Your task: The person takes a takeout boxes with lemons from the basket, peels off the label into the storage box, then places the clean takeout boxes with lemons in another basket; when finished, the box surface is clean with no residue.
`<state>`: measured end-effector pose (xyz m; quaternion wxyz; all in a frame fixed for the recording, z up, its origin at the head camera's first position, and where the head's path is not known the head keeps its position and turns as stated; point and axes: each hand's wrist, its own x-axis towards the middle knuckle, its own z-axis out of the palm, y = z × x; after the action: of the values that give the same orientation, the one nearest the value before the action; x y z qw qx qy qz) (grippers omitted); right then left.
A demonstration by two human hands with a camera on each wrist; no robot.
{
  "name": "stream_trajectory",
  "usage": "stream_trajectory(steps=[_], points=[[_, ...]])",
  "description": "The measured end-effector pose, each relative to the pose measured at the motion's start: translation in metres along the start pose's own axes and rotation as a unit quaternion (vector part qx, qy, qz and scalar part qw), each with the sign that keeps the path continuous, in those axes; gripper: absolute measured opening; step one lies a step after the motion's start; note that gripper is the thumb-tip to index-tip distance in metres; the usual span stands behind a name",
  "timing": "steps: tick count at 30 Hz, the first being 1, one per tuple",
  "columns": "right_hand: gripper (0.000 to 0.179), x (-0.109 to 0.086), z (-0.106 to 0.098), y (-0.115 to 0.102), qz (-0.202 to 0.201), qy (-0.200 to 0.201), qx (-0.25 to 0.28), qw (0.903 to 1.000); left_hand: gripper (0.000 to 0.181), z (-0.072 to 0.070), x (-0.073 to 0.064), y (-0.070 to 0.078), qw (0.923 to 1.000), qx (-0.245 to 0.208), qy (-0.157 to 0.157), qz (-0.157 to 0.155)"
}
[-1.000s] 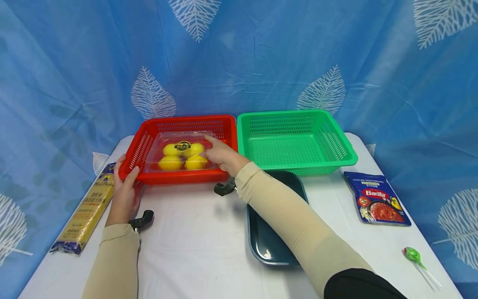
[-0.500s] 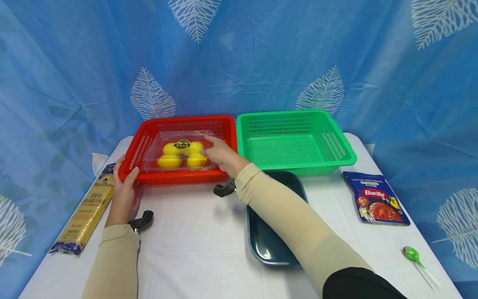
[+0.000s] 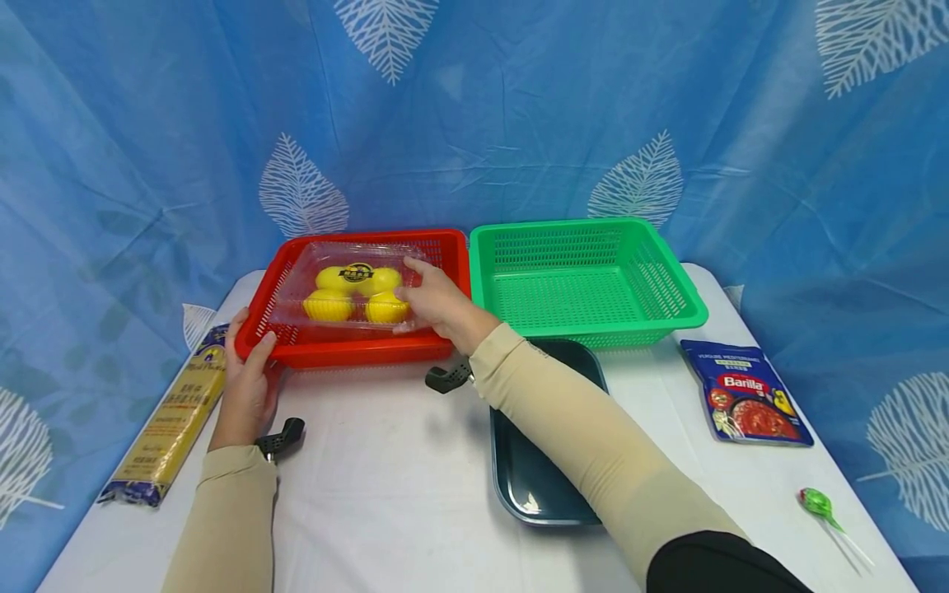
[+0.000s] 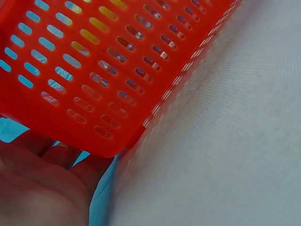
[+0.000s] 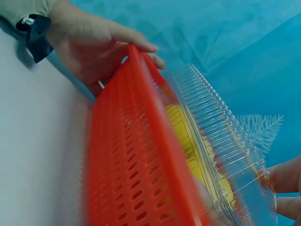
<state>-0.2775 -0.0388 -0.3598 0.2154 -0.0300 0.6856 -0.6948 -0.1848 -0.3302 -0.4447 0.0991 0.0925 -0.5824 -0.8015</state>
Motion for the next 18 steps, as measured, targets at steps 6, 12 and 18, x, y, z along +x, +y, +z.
stream_trajectory(steps=[6, 12, 18], points=[[0.070, -0.007, -0.002, -0.011, -0.007, 0.004, 0.002, 1.0000, 0.079, 0.000, 0.000, 0.000, 1.0000, 0.007, 0.001, 0.000], [0.071, -0.015, -0.009, -0.019, -0.016, 0.013, -0.005, 0.9998, 0.078, 0.001, -0.001, 0.000, 0.9999, -0.010, -0.005, 0.007], [0.073, -0.023, -0.019, -0.024, -0.033, 0.013, 0.001, 0.9994, 0.077, 0.002, 0.000, 0.000, 0.9999, -0.007, -0.003, 0.007]])
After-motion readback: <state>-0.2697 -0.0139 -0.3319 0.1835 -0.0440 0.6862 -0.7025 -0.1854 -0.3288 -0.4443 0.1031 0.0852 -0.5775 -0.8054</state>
